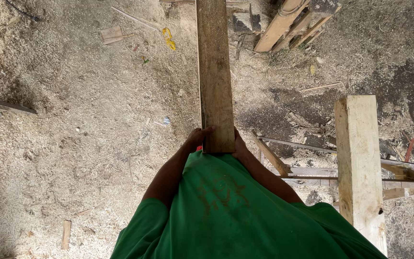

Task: The person carries a long wooden plank across a sawdust-covered workshop floor, repositions and turns it, and holds it upright against a wooden post, then carries it toward a pile of cut wood strips and holds it there.

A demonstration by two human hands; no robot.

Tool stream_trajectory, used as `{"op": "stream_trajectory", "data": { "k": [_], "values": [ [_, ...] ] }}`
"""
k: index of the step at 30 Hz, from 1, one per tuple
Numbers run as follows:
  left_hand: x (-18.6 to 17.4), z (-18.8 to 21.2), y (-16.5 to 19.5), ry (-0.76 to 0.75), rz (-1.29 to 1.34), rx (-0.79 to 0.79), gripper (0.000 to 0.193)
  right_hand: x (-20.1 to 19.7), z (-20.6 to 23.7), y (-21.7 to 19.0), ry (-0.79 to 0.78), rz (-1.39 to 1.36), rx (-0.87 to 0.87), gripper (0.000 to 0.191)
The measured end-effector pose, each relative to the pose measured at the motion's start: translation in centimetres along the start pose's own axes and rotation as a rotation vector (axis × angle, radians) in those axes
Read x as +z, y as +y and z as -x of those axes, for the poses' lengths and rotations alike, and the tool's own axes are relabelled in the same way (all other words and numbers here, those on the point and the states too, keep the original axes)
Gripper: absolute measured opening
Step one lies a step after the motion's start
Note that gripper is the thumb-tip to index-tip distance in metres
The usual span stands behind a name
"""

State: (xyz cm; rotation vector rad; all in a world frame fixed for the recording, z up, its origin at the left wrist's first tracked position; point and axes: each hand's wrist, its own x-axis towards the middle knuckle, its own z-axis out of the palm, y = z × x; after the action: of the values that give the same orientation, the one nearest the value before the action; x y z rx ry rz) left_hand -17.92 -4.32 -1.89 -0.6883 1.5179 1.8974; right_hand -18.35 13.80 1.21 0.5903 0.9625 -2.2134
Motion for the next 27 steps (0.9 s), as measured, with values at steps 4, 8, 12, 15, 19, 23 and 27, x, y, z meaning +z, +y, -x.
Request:
{"op": "stream_trajectory", "data": {
  "k": [4,8,12,15,19,23,27],
  "values": [
    [-0.1,-0.6,0.8,0.009,-0.005,0.0,0.082,0.3,-0.8,-0.6,-0.016,-0.107,0.052,0.058],
    [-0.3,-1.2,1.4,-0.011,-0.008,0.013,0.081,0.5,-1.2,-1.1,-0.01,0.021,-0.004,0.051],
    [-0.4,-1.8,2.1,-0.011,-0.016,0.021,0.081,0.9,-1.9,-1.8,0.032,0.054,-0.016,0.049],
    [-0.4,-2.3,2.6,-0.017,-0.012,0.034,0.081,1.2,-2.5,-2.4,0.0,-0.111,0.048,0.052],
    [-0.6,-2.9,3.3,-0.018,0.021,0.024,0.079,1.5,-3.2,-2.9,-0.042,-0.143,0.08,0.054],
    [-0.8,-3.5,3.9,-0.011,0.003,0.015,0.077,1.5,-4.1,-3.2,-0.016,-0.17,0.105,0.058],
    [-0.9,-4.1,4.4,0.007,-0.049,0.007,0.076,1.2,-4.9,-3.6,-0.054,-0.113,0.096,0.061]
  ]
}}
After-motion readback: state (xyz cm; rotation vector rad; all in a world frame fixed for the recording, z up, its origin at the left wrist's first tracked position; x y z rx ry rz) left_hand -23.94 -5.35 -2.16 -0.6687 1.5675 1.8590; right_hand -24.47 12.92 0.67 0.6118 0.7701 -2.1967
